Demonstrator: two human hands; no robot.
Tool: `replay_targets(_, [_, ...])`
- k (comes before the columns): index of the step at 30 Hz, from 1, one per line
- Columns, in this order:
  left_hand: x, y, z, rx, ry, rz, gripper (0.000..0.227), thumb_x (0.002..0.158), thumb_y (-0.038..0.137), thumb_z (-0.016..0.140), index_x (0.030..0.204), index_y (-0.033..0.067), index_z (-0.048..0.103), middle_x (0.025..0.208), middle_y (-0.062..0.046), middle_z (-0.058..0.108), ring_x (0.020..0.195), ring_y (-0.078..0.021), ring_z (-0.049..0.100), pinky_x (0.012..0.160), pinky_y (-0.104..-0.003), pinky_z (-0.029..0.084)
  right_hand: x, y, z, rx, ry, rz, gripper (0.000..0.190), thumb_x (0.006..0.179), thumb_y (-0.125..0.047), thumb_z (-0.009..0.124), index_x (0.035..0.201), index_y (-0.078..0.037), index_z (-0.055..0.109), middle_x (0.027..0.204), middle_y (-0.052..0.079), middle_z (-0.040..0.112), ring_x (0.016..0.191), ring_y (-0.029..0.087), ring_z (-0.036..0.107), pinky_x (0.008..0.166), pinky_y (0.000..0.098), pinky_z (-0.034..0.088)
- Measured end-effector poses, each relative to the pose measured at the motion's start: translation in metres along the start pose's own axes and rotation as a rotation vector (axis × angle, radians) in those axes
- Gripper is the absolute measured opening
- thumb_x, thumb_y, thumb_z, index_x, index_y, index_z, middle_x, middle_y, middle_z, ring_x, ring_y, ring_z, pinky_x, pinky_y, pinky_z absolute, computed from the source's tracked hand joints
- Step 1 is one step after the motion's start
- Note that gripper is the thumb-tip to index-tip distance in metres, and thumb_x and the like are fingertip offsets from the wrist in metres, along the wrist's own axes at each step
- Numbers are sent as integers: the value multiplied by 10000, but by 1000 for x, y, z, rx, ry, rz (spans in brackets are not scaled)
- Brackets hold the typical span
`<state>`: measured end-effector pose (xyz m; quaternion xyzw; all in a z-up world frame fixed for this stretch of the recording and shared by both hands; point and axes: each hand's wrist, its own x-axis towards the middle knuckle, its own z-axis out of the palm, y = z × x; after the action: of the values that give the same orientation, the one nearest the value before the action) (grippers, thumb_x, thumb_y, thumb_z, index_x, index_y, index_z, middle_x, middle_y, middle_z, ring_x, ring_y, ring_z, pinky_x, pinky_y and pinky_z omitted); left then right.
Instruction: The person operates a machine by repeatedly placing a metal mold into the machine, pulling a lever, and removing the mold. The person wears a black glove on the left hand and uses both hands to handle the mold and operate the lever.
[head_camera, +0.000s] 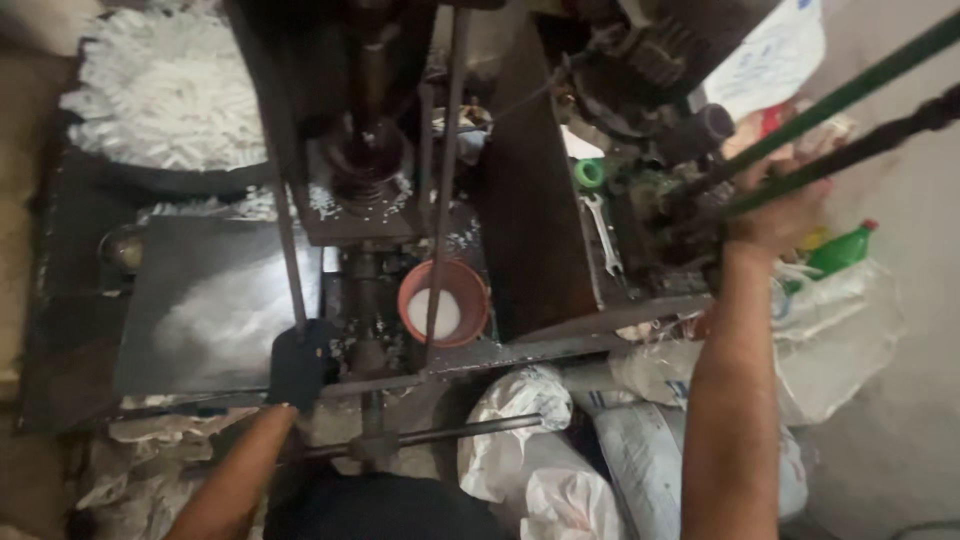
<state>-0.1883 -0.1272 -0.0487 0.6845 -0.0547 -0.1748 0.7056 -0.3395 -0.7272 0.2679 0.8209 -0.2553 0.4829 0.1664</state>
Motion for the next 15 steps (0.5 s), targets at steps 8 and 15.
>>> replay_targets(8, [-3,39,11,39,74,-235,304,990,282,638,886,14,739,600,-4,547,495,-87,479,434,-293,346,7,-14,-4,-123,98,31,181,990,-219,721,927,-54,754,937,149,737,764,352,707,640,440,544])
replay_targets(15, [-2,32,3,192,55,-50,317,1012,311,630,920,35,755,589,24,532,511,-76,494,475,-300,363,7,-22,-10,135,43,24,230,1046,-176,600,955,-17,739,986,159,751,841,349,730,726,426,566])
